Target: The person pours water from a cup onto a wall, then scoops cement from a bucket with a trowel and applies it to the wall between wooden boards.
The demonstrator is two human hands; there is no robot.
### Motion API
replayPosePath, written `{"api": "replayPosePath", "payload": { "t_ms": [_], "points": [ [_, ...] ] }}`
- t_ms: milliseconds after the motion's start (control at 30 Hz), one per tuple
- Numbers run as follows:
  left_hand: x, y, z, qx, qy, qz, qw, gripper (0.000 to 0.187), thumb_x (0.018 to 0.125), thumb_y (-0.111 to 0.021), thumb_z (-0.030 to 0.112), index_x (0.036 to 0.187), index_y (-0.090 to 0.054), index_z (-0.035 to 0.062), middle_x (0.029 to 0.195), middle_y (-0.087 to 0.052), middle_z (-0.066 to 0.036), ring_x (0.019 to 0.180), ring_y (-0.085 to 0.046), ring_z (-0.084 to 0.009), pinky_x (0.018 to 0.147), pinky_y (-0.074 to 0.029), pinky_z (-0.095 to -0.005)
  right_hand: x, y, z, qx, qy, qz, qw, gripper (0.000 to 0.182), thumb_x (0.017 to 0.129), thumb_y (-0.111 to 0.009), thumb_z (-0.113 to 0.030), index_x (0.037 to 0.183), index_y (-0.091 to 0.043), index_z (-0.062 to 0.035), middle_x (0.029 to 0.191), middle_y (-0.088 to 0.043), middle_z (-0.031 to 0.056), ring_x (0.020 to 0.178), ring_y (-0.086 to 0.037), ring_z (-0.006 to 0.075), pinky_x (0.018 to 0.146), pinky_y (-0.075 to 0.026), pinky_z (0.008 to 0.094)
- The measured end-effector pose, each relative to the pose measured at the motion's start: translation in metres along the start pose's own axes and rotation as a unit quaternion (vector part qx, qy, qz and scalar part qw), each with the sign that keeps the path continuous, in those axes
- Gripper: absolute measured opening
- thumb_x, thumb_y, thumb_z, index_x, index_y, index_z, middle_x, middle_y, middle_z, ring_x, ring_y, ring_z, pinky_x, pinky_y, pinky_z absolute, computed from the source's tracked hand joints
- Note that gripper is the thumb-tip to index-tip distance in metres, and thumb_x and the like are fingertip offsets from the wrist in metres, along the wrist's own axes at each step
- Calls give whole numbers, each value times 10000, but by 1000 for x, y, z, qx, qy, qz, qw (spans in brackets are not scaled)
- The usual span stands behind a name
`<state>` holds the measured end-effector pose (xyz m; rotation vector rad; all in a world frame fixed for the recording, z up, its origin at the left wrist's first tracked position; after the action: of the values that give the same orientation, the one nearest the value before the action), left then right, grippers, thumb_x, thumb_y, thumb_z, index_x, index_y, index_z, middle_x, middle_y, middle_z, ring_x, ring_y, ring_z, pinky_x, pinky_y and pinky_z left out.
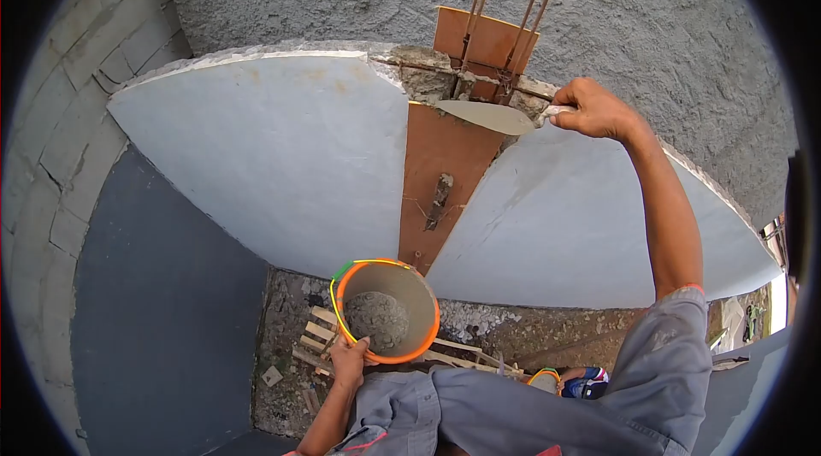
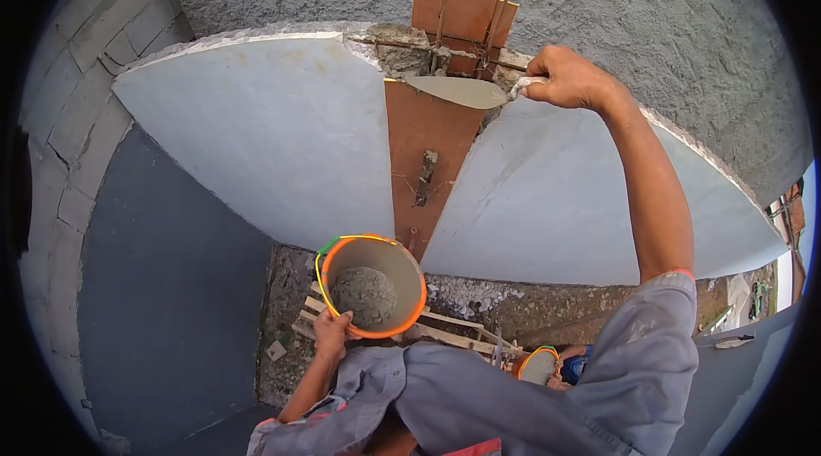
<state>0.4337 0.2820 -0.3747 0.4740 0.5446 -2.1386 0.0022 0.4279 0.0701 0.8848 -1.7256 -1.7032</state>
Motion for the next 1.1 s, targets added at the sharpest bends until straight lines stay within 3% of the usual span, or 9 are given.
{"api": "replayPosePath", "payload": {
  "t_ms": [100,200,300,367,600,700,767,833,1100],
  "points": [
    [8,-3,2,7,3,26,1000,132,878,-651,52,848,-524,71,685,-553,-23,491,-606,-149,413,-579,-321,-27,-53,-46,-34,112,20,993,190,802,-655,-169,912,-684,-17,753,-677,178,735,-670,341,656,-510,455],
    [17,-12,15,9,-13,14,1000,63,875,-588,16,903,-534,28,695,-559,-41,488,-602,-147,399,-563,-298,-45,-150,-77,-33,135,-42,989,187,783,-681,-175,890,-653,-24,830,-692,185,803,-654,398,693,-518,470],
    [31,-27,29,41,-15,21,999,91,861,-594,1,814,-525,37,629,-555,-50,432,-562,-146,357,-511,-282,-54,-231,-103,-49,123,-132,982,169,788,-672,-159,899,-665,-32,826,-695,176,819,-677,370,698,-537,464],
    [33,-38,44,63,-8,18,998,79,846,-597,3,804,-537,32,623,-557,-47,428,-549,-134,344,-483,-266,-54,-279,-115,-90,179,-127,972,138,779,-667,-148,862,-706,-45,798,-708,150,802,-708,293,668,-554,434],
    [35,-99,93,307,-46,-77,948,74,823,-603,27,878,-607,-22,631,-532,-8,462,-510,-85,374,-442,-251,-61,-381,-116,-177,180,-88,963,112,796,-634,-149,823,-714,-76,768,-711,103,772,-721,215,637,-560,400],
    [39,-119,94,333,-129,-124,926,74,819,-614,32,875,-617,-17,636,-521,4,499,-493,-71,433,-421,-255,-86,-405,-95,-80,192,-210,955,135,787,-651,-170,867,-718,-85,781,-711,111,808,-717,255,675,-562,430],
    [28,-137,105,361,-140,-133,913,47,818,-621,36,799,-590,7,630,-511,12,524,-479,-65,468,-396,-262,-108,-408,-82,72,84,-250,962,229,781,-673,-227,959,-724,-93,821,-716,138,840,-704,317,730,-555,456],
    [13,-153,114,336,-167,-150,914,252,781,-633,88,624,-443,36,530,-442,-24,474,-443,-95,428,-374,-326,-127,-415,-78,140,69,-244,957,287,776,-681,-252,1005,-717,-84,845,-715,160,851,-695,346,756,-549,460],
    [-2,-132,127,317,-175,-160,918,254,838,-648,78,659,-470,53,557,-475,15,496,-453,-56,436,-366,-272,-145,-413,-127,359,11,-172,917,398,795,-700,-317,1114,-692,-80,912,-710,214,888,-678,389,808,-530,468]
  ]
}}
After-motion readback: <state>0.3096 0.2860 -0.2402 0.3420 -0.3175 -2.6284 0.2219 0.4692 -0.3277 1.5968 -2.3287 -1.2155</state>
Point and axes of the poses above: each hand's wrist, its own x-axis towards the middle knuckle, its own y-axis out of the back of the hand, z = x × y, the point moved 3 cm from there along x, towards the middle knuckle
